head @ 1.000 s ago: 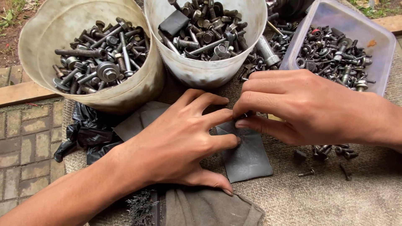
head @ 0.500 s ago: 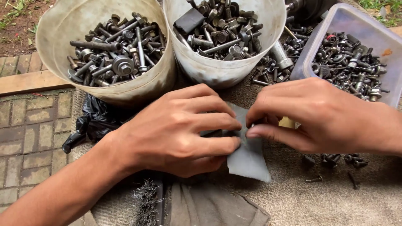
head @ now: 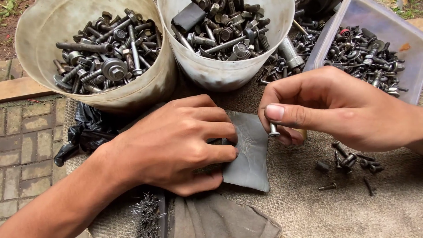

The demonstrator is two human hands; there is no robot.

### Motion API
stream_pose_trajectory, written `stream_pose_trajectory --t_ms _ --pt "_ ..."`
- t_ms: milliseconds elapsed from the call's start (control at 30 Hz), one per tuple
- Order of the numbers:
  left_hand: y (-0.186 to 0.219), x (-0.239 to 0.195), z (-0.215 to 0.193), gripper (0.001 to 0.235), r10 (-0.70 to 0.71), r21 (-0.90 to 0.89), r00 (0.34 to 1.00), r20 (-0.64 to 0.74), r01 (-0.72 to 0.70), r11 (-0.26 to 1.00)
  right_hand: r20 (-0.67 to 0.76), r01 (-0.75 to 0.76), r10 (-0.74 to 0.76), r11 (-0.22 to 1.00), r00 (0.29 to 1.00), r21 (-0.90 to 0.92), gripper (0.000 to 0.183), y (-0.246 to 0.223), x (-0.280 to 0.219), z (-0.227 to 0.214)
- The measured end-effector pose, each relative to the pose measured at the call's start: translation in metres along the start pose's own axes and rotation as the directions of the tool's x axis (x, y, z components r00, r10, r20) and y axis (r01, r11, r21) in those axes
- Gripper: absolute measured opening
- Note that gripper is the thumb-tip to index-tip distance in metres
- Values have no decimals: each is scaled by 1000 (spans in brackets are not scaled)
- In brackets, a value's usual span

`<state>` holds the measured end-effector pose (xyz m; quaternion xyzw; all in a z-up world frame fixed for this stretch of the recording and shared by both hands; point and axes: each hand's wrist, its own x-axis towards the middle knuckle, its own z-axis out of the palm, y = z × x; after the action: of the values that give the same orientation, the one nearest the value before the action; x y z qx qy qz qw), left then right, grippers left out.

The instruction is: The person scrubs a small metal screw with a piece of sandpaper held in their hands. They pick up screws from a pile on the ground, rub them against the sandpaper, and place the cleaned screws back down.

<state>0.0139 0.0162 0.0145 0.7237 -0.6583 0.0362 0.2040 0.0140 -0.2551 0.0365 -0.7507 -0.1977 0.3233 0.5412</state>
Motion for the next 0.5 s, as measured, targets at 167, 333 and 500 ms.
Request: stream_pose_trajectory --t_ms 167,333,500 --pt "2 -1 4 18 -5 158 996 -90 19 987 31 5 -5 1000 999 1 37 2 1 -1" --pt "4 0 -5 16 100 247 966 -240 -39 968 -17 232 -301 767 953 -598 21 -2 5 5" --pt "3 -2 0 13 50 344 985 -163 9 939 137 486 -589 489 797 -724 15 1 7 7"
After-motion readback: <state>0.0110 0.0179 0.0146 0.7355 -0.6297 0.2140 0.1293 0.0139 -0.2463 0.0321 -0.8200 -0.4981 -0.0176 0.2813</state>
